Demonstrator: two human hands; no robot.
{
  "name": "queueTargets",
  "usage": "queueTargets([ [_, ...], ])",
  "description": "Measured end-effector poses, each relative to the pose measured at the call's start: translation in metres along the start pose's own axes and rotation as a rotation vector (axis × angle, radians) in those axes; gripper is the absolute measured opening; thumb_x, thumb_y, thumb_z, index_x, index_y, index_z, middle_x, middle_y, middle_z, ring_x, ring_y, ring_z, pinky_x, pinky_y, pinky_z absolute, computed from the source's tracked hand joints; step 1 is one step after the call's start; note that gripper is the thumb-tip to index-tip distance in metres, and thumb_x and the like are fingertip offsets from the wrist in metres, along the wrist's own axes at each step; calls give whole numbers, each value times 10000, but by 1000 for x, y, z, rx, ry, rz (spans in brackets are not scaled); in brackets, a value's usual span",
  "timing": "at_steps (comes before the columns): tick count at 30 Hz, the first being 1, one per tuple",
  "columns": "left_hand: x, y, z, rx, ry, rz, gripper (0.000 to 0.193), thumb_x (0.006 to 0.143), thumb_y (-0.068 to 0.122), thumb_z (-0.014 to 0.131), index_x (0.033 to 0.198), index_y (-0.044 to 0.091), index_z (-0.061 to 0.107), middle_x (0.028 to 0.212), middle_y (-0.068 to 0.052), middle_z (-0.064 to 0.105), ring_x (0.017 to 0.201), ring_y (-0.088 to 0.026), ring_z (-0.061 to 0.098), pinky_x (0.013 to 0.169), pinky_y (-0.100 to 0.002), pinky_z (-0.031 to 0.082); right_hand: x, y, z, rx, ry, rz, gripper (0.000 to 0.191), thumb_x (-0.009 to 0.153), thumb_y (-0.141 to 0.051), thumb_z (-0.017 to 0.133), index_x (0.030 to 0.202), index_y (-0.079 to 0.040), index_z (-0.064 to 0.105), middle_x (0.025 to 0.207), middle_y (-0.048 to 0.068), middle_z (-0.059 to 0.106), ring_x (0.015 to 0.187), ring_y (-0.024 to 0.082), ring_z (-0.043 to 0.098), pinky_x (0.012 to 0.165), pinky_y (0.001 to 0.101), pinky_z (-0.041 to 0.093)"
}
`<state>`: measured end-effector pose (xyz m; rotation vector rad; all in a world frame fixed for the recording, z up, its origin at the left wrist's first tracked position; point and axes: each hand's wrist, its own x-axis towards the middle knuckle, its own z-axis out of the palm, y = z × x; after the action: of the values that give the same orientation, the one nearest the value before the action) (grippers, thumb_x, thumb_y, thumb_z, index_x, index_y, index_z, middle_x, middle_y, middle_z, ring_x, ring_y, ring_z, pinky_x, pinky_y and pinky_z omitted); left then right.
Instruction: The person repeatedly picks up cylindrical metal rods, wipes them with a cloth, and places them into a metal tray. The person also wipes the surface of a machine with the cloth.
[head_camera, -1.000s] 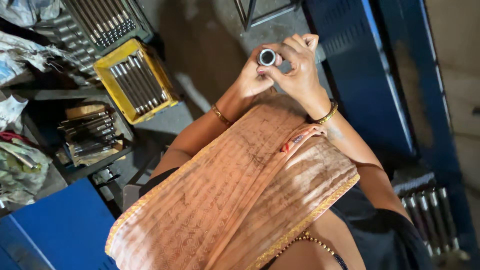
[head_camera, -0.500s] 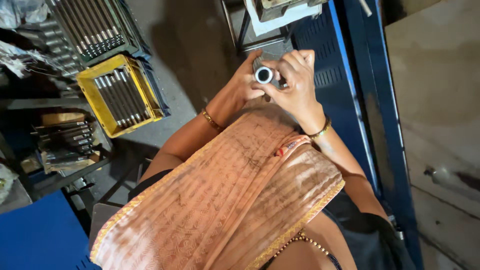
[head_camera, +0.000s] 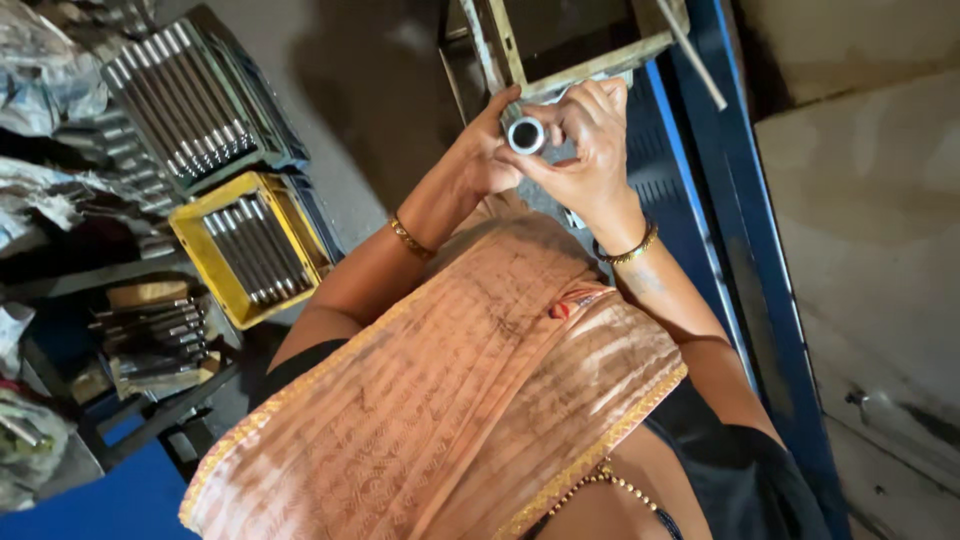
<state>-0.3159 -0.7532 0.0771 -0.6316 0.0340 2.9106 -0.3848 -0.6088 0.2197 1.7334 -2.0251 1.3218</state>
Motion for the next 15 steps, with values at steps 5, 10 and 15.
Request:
queueTargets([
  [5, 13, 30, 31, 23, -131, 37, 492, 1056, 471, 446, 1026, 29, 660, 924, -119, 738, 840, -213, 736, 753, -301, 618, 46, 22, 5, 16, 72, -30, 490, 780, -359, 1024, 957, -49, 688, 827, 59, 593, 815, 256, 536, 830, 407, 377],
  [10, 13, 63, 49, 54, -55, -9, 506, 1029, 484, 427, 1009, 35, 658, 949, -122, 740, 897, -225, 740, 852, -345, 628, 72, 35, 18, 10, 172, -28, 507, 761, -347, 1043, 918, -42, 669, 771, 61, 550, 772, 257, 504, 784, 407, 371],
  [15, 13, 95, 51, 118, -144, -26, 506, 1064, 476, 484, 1021, 12, 681, 943, -124, 746, 891, -238, 735, 849, -365, 613, 85, 37, 34, -20, 228, 11, 552, 733, -379, 1042, 881, -40, 631, 763, 72, 528, 751, 254, 493, 752, 397, 368],
])
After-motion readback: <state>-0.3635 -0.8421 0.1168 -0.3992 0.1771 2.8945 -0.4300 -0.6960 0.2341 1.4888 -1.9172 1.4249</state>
